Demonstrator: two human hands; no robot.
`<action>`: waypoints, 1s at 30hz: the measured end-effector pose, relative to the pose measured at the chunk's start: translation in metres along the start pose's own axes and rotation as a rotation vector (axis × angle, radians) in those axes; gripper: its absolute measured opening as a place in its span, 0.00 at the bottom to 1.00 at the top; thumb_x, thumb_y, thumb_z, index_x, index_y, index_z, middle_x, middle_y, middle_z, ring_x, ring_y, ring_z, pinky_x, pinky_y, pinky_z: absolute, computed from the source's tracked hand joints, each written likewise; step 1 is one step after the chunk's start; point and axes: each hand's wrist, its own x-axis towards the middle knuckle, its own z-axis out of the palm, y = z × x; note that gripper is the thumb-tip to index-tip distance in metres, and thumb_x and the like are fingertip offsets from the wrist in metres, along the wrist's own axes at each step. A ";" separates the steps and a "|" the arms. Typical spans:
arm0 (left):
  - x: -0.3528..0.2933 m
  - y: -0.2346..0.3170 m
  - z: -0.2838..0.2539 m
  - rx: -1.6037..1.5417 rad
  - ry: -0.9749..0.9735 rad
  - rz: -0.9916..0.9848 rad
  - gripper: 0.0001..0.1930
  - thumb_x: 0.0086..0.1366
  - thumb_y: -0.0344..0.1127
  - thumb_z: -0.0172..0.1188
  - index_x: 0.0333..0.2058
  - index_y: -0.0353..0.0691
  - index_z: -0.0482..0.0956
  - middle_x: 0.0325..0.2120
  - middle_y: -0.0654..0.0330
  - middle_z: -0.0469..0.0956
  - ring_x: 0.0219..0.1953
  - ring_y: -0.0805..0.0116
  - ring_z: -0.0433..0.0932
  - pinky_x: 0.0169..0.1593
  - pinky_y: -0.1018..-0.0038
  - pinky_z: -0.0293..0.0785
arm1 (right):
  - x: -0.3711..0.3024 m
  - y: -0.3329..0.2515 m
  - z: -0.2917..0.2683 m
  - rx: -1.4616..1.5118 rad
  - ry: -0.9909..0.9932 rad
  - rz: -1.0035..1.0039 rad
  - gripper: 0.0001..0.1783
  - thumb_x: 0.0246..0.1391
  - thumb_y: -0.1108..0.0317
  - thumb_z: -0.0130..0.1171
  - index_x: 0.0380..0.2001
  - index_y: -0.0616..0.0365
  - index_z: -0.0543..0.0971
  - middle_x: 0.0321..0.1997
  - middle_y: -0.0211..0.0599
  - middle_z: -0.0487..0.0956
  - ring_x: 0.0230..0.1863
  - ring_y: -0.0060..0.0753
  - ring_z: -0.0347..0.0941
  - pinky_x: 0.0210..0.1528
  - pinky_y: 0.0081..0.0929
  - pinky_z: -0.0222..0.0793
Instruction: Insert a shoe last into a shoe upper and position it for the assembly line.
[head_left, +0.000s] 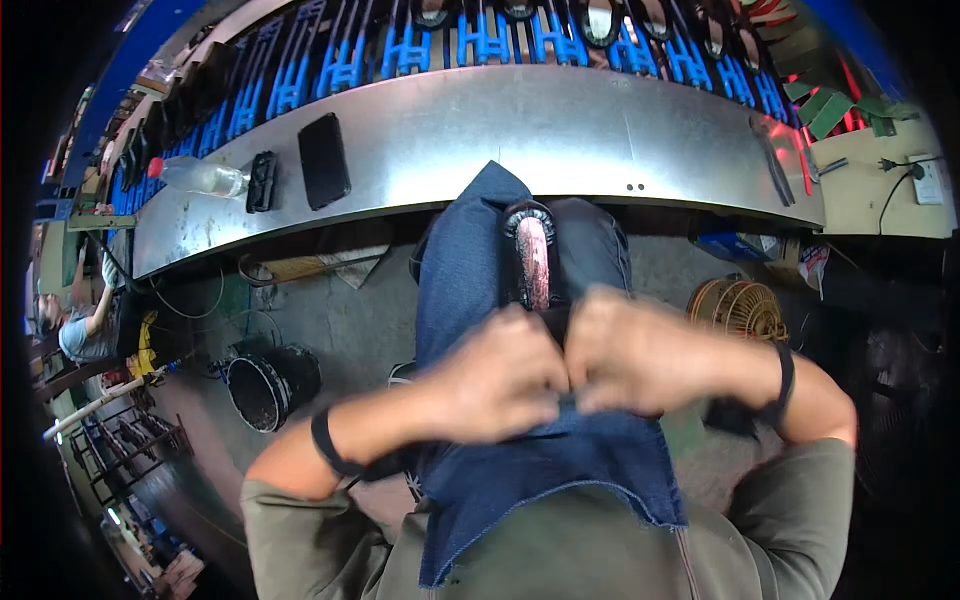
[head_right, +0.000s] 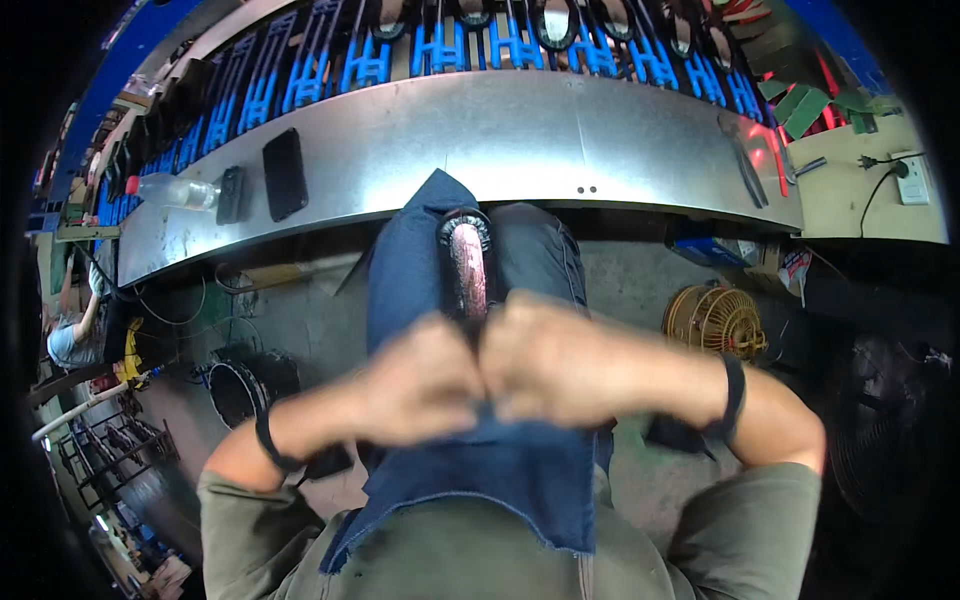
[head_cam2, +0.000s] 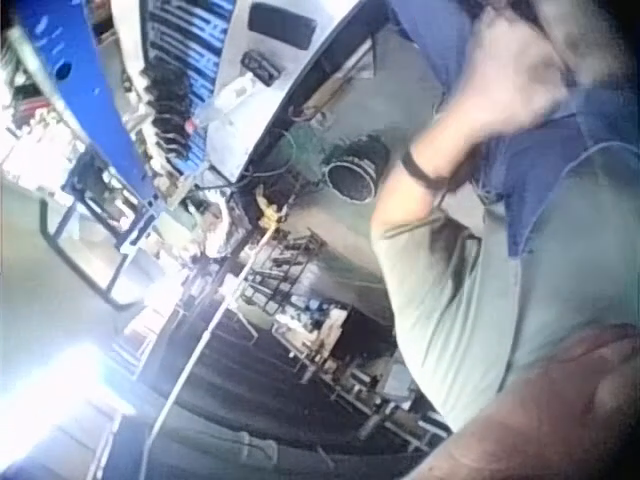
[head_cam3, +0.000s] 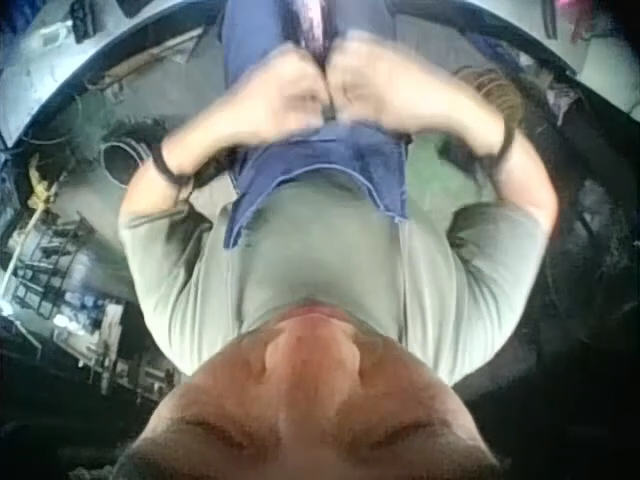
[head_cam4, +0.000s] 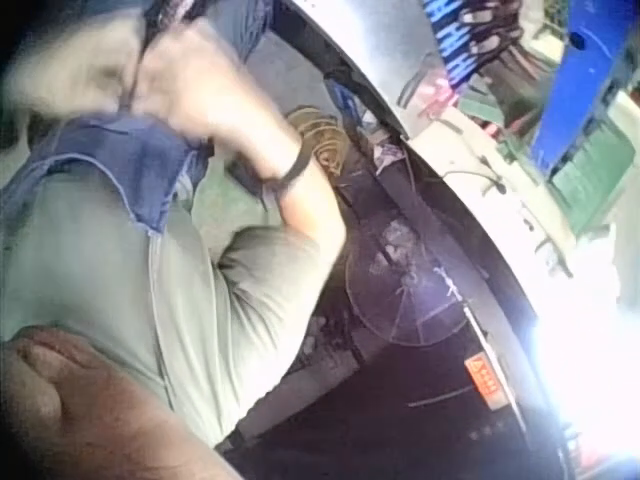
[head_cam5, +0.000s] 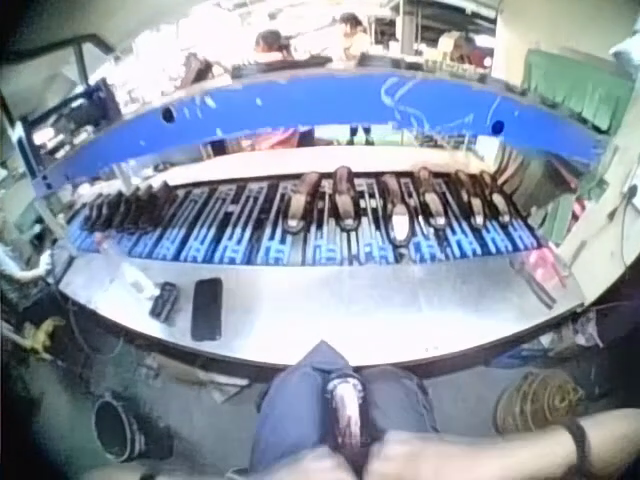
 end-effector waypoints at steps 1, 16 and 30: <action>-0.017 0.017 0.022 -0.066 -0.114 0.026 0.07 0.62 0.32 0.60 0.39 0.42 0.78 0.35 0.64 0.73 0.41 0.68 0.74 0.49 0.69 0.68 | -0.011 -0.014 0.030 -0.021 -0.512 0.085 0.12 0.42 0.66 0.69 0.29 0.52 0.76 0.33 0.31 0.72 0.39 0.39 0.69 0.45 0.33 0.68; 0.026 -0.079 -0.021 -0.581 0.526 -0.473 0.16 0.59 0.29 0.73 0.42 0.33 0.76 0.38 0.53 0.76 0.37 0.62 0.75 0.42 0.69 0.72 | 0.035 0.086 -0.014 0.474 0.408 0.419 0.21 0.50 0.69 0.73 0.41 0.61 0.72 0.38 0.41 0.72 0.36 0.44 0.71 0.38 0.36 0.69; 0.051 -0.118 -0.035 -0.224 0.430 -0.498 0.14 0.58 0.30 0.68 0.42 0.33 0.79 0.48 0.47 0.77 0.51 0.47 0.77 0.53 0.63 0.74 | 0.047 0.124 -0.006 0.416 0.542 0.632 0.30 0.51 0.67 0.73 0.55 0.57 0.70 0.51 0.41 0.71 0.52 0.39 0.72 0.55 0.35 0.70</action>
